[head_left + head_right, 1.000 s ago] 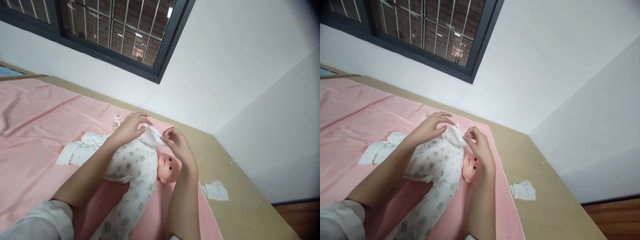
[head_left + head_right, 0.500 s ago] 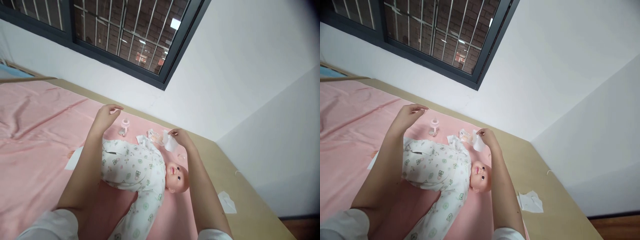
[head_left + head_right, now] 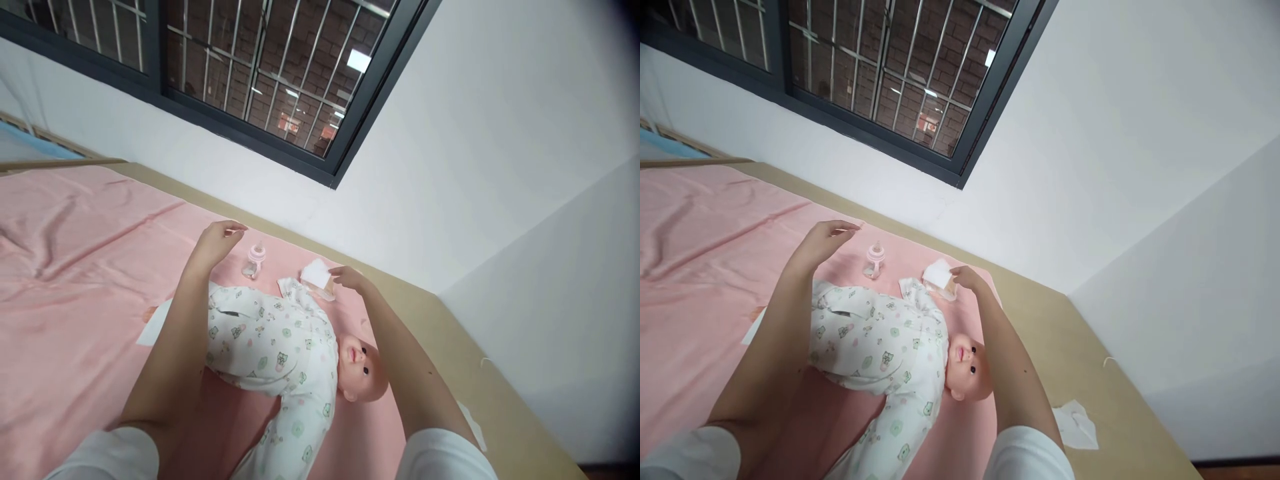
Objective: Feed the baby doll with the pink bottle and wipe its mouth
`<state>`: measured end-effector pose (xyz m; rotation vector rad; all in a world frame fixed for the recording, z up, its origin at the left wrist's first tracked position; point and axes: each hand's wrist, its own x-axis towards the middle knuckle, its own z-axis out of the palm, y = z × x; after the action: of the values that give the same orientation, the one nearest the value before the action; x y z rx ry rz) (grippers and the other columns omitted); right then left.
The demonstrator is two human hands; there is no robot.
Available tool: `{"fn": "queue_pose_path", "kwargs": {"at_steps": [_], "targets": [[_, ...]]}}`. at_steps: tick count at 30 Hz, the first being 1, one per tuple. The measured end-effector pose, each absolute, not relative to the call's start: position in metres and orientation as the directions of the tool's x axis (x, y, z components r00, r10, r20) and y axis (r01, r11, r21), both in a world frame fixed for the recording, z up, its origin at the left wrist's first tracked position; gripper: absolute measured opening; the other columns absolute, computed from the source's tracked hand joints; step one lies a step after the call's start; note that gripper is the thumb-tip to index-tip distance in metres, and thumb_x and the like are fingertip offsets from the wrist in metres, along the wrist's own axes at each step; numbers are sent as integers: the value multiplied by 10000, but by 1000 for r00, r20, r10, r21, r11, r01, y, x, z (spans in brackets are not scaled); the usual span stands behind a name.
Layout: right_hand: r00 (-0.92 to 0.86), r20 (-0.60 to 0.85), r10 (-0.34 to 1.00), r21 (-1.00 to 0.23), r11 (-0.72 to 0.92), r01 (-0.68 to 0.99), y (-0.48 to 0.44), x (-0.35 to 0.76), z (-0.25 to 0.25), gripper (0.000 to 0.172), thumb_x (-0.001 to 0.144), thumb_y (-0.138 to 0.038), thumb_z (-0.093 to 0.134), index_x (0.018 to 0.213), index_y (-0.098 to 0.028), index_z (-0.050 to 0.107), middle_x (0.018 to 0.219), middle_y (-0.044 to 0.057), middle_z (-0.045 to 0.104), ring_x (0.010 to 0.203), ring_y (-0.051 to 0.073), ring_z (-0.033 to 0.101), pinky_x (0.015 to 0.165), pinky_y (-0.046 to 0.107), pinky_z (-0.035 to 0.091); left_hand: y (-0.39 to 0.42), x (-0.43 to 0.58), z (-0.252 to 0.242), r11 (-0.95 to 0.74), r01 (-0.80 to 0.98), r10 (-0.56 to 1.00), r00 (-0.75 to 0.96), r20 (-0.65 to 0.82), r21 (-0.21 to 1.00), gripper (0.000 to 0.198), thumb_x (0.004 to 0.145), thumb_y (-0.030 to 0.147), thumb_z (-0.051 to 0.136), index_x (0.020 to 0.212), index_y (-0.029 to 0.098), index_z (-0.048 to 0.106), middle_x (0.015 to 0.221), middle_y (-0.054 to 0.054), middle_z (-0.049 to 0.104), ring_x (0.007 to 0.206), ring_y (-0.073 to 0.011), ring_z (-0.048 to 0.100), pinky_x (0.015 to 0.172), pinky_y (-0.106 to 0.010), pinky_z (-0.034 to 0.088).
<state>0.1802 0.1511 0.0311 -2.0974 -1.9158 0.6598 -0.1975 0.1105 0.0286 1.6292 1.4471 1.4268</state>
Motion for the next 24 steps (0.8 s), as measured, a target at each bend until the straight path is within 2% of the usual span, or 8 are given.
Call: {"fn": "queue_pose_path", "kwargs": {"at_steps": [6,10,13,17,24], "targets": [[5,-264,964,-425,-121,897,145,195,20,552,643,-10,515,1125,-226,676,1265,21,617,1190,217,558,977,307,452,117,-194,24,-255,390,946,-88,312,885,289,776,344,539,978,206,692,1086,-29,687,992,-235,615,901,-336,447],[19,-253,967,-425,-129,896,139,203,23,547,696,-76,554,1222,-212,614,1335,64,561,1264,228,497,999,325,437,126,-191,14,-236,422,961,-33,275,875,326,783,368,534,1026,197,669,1108,-37,672,1021,-233,610,902,-313,450],[53,-214,975,-430,-143,891,132,218,26,516,732,-147,576,1245,-209,595,1357,89,538,1242,252,515,1023,373,416,135,-188,3,-177,504,977,-16,214,845,363,787,351,533,1095,193,640,1095,-47,669,1020,-225,614,896,-292,453],[108,-140,984,-455,-161,876,113,248,21,447,753,-187,575,1197,-200,625,1372,81,523,1239,259,511,1060,383,376,143,-183,-11,-111,566,990,-5,138,817,498,773,315,567,1252,183,544,1084,-77,657,992,-221,626,884,-298,453],[303,-51,952,-541,-281,793,64,298,-33,420,745,-265,562,1141,-143,632,1289,149,582,1196,272,548,984,384,434,149,-171,-26,-63,625,998,62,31,778,785,707,301,657,1426,221,350,1265,-138,576,1096,-266,597,891,-329,452]]}}
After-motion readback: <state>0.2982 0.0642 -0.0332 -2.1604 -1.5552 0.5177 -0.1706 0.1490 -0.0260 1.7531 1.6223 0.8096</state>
